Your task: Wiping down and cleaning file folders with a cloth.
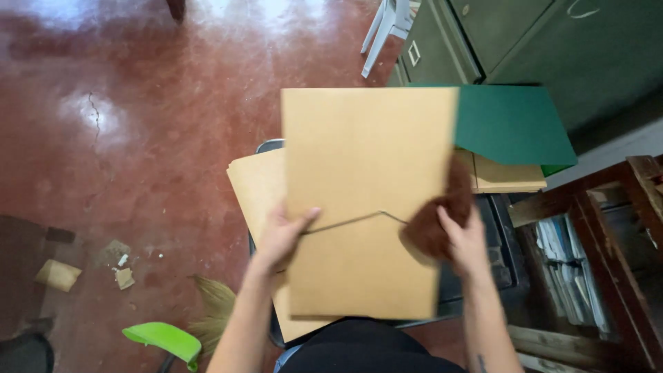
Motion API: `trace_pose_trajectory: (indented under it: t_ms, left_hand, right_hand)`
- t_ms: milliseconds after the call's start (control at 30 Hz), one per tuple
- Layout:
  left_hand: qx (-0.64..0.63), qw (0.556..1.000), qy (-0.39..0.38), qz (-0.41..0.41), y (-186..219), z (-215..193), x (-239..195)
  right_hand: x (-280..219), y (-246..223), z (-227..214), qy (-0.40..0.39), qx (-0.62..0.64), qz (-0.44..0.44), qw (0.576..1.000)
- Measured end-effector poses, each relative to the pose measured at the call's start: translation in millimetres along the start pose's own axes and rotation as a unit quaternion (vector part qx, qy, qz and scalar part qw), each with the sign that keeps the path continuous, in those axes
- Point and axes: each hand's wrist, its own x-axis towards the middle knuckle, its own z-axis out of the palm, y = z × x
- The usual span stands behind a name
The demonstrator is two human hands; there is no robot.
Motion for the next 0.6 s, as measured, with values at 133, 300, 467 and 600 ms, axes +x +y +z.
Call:
trace_pose_trajectory:
  t_ms: [133, 300, 467, 600]
  left_hand:
    - [0.043, 0.995, 0.087, 0.026, -33, -74, 32]
    - [0.429, 0.870, 0.242, -0.008, -70, -87, 48]
    - [0.569, 0.778, 0.266, 0.004, -95, -73, 52]
    - [0.564, 0.783, 0.262, 0.007, -93, -67, 47]
  right_hand:
    - [6, 10, 33, -0.062, -0.013, -0.052, 0.997]
    - [-23, 15, 83, -0.159, -0.218, -0.103, 0.957]
    - [-39, 35, 149, -0.367, -0.465, -0.389, 0.705]
    - [40, 56, 196, -0.306, -0.478, -0.389, 0.726]
